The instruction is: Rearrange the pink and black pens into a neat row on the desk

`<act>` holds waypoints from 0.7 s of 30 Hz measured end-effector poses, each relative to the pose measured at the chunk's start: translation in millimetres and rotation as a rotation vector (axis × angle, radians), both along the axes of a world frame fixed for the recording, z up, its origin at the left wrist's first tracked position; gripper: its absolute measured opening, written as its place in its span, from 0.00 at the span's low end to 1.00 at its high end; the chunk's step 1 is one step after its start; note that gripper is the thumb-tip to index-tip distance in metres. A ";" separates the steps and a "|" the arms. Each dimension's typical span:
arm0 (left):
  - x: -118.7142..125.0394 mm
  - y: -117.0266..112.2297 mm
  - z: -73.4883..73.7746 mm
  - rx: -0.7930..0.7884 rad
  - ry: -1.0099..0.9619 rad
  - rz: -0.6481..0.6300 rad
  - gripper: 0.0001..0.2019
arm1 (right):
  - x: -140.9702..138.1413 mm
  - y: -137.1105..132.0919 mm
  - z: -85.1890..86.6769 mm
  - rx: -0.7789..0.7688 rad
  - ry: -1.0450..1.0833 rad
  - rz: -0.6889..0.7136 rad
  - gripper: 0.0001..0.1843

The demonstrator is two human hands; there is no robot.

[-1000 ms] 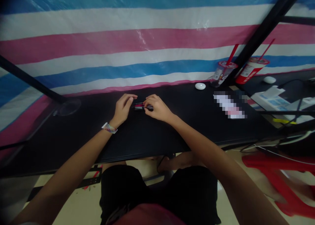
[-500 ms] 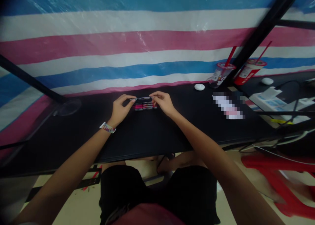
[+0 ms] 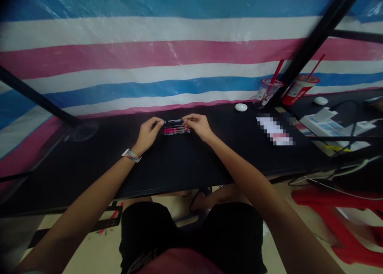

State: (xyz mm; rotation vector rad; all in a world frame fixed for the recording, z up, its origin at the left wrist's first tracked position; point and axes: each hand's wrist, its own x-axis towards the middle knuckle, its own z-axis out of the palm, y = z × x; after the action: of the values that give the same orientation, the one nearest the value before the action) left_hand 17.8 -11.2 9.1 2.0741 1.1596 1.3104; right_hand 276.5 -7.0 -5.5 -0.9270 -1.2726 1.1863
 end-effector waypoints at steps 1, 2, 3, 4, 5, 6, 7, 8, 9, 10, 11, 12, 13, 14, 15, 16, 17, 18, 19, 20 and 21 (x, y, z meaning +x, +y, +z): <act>0.0 -0.3 0.8 0.004 0.009 -0.002 0.14 | 0.0 -0.3 0.2 0.000 0.010 0.001 0.17; 0.0 -0.7 1.6 0.009 0.019 -0.004 0.14 | -0.1 -0.5 0.4 -0.002 0.023 0.002 0.17; 0.0 -1.1 2.3 0.016 0.028 -0.008 0.14 | -0.2 -0.8 0.8 -0.006 0.036 0.003 0.17; 0.0 -1.4 2.8 0.023 0.039 -0.013 0.14 | -0.4 -1.0 1.1 -0.013 0.048 0.005 0.16; 0.1 -1.5 2.9 0.032 0.051 -0.015 0.14 | -0.5 -1.2 1.5 -0.025 0.059 0.007 0.16; 0.2 -1.5 2.7 0.041 0.066 -0.018 0.14 | -0.5 -1.4 1.9 -0.038 0.073 0.008 0.16; 0.4 -1.3 2.2 0.053 0.082 -0.021 0.15 | -0.6 -1.4 2.2 -0.052 0.090 0.005 0.16; 0.6 -0.9 1.4 0.070 0.095 -0.026 0.14 | -0.6 -1.4 2.5 -0.066 0.108 0.000 0.15; 0.8 -0.3 0.4 0.094 0.103 -0.032 0.13 | -0.5 -1.4 2.7 -0.078 0.125 -0.006 0.15; 0.9 0.2 -0.5 0.125 0.107 -0.039 0.11 | -0.5 -1.5 2.8 -0.090 0.141 -0.013 0.15; 0.8 0.6 -1.3 0.160 0.111 -0.050 0.08 | -0.5 -1.6 2.9 -0.100 0.151 -0.019 0.15; 0.5 1.0 -1.8 0.194 0.118 -0.061 0.07 | -0.5 -1.7 2.9 -0.110 0.153 -0.021 0.15; 0.0 1.1 -2.1 0.224 0.127 -0.072 0.08 | -0.6 -2.0 2.8 -0.120 0.147 -0.018 0.15; -0.9 1.1 -1.9 0.246 0.141 -0.081 0.09 | -0.7 -2.2 2.7 -0.126 0.137 -0.013 0.16; -2.2 1.0 -1.6 0.262 0.160 -0.092 0.09 | -0.8 -2.5 2.6 -0.129 0.127 -0.007 0.16; -3.8 0.9 -1.0 0.273 0.181 -0.102 0.09 | -1.1 -2.7 2.3 -0.129 0.118 0.000 0.17; -5.6 0.8 -0.4 0.281 0.200 -0.112 0.10 | -1.3 -2.8 1.8 -0.123 0.111 0.006 0.18; -7.5 0.8 0.2 0.287 0.217 -0.121 0.10 | -1.6 -2.8 1.1 -0.112 0.110 0.012 0.18; -9.3 0.9 0.8 0.291 0.233 -0.130 0.11 | -1.8 -2.6 0.3 -0.100 0.112 0.018 0.18; -11.0 1.0 1.4 0.292 0.247 -0.139 0.12 | -2.0 -2.5 -0.6 -0.087 0.117 0.023 0.18; -12.4 1.2 1.8 0.291 0.257 -0.147 0.12 | -2.1 -2.2 -1.6 -0.075 0.121 0.028 0.18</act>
State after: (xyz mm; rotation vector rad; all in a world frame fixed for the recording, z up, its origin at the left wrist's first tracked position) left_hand 5.4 -10.0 10.9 2.5469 0.9362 1.2293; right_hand 274.4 -9.3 -7.1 -0.8809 -1.1545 1.2996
